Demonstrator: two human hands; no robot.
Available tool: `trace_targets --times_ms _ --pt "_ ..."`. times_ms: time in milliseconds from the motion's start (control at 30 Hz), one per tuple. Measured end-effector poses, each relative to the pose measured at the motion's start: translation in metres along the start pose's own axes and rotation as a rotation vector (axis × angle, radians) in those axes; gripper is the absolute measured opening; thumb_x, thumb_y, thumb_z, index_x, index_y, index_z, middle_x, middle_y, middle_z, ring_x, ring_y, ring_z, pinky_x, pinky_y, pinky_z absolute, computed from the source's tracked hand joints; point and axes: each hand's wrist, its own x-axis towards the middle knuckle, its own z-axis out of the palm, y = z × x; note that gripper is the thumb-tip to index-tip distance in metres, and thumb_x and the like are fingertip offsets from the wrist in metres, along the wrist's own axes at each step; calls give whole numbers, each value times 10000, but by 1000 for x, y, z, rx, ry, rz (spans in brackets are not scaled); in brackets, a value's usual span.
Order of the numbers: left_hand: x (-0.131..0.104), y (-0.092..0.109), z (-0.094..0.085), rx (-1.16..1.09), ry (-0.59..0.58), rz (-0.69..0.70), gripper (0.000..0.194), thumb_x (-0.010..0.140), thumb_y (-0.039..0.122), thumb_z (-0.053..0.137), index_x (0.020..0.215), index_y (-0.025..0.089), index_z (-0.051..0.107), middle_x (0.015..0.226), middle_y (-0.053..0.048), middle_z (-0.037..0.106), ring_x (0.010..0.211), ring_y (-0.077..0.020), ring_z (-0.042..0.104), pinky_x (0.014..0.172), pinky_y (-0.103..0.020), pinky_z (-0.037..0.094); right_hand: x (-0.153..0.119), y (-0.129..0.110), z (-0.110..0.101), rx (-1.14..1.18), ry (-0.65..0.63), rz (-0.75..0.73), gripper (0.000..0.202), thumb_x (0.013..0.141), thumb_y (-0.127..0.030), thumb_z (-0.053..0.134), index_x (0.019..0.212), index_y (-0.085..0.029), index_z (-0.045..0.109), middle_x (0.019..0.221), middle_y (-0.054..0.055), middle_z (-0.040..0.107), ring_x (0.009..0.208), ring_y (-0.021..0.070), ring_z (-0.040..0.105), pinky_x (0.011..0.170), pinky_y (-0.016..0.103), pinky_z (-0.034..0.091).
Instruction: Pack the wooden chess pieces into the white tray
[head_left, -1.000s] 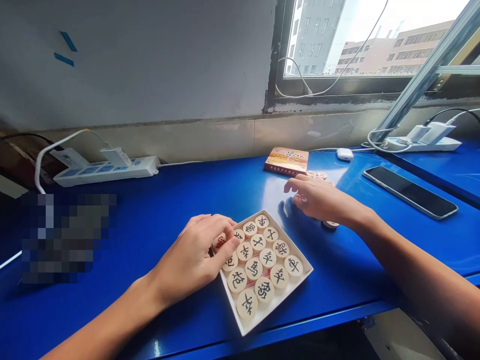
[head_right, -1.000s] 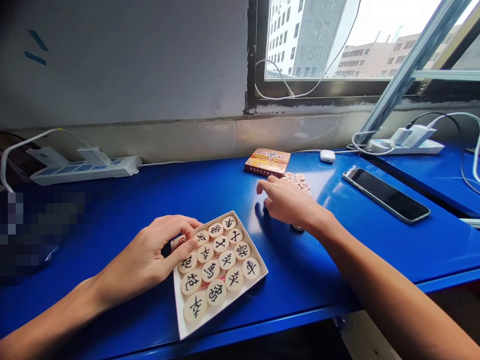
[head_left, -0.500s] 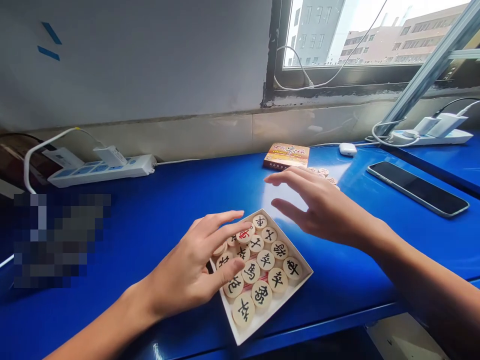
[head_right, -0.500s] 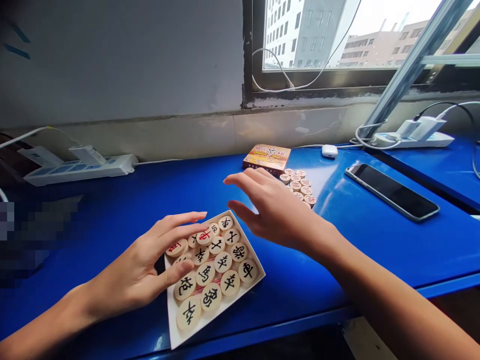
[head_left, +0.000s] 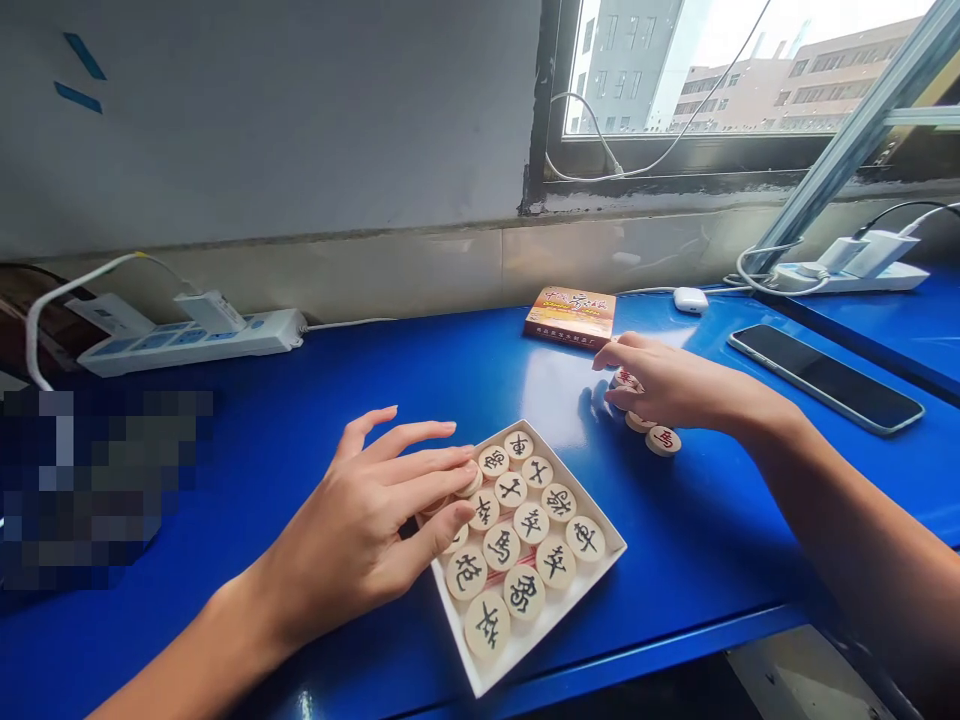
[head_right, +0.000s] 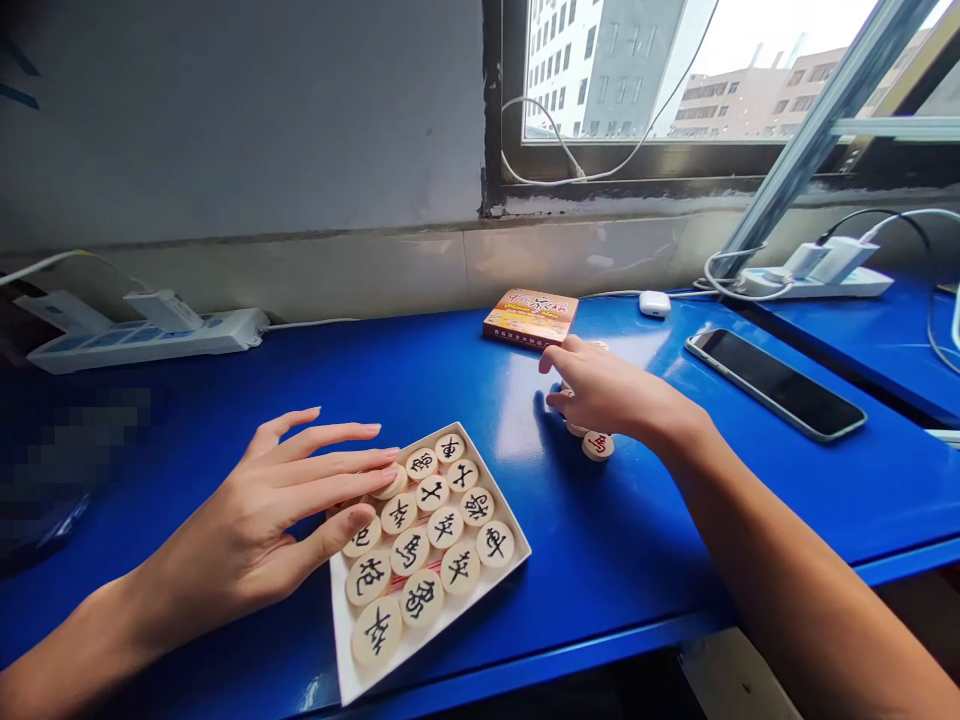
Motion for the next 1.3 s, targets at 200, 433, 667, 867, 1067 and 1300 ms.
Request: trace_targets --times_ms 200,433,667,867,1067,1300 --pt "2 -3 -2 -20 -38 22 253 889 339 508 1067 295 682 1130 -8 673 1155 -251 537 1076 -512 236 11 4 4 -49 -27 112 206 749 -177 494 928 -172 596 864 72 643 791 207 596 651 298 453" --pt "3 -1 -1 -54 -71 -3 252 911 333 483 1090 259 644 1158 -35 648 1126 -240 535 1051 -494 269 5 -30 6 110 187 -41 189 785 -185 519 964 -184 580 906 64 642 796 195 597 686 315 478" --pt "-1 4 6 -120 10 -7 376 914 349 477 1257 197 491 1265 -79 562 1187 -249 465 1024 -404 330 -19 -75 -24 310 401 -340 271 885 -302 509 1142 -223 546 1161 91 595 1057 234 561 854 378 494" --pt "3 3 12 -97 -58 75 595 928 400 452 1458 214 256 1474 -79 357 1350 -269 322 1102 -438 255 -8 -30 -18 165 218 -154 304 880 -356 478 1128 -206 571 1111 90 624 1083 262 541 887 413 471" --pt "12 6 8 -10 -296 148 537 936 420 432 1435 248 331 1471 -44 353 1385 -293 258 1112 -557 133 -7 -3 0 -17 -156 -102 274 837 -327 511 1055 -203 622 1046 115 621 961 281 593 823 402 468" --pt "3 1 7 -11 -232 101 502 951 398 430 1427 267 339 1447 -52 398 1339 -268 357 1104 -532 163 -7 -17 -13 69 -127 -144 196 842 -213 489 983 -192 623 888 63 658 781 190 611 663 287 449"
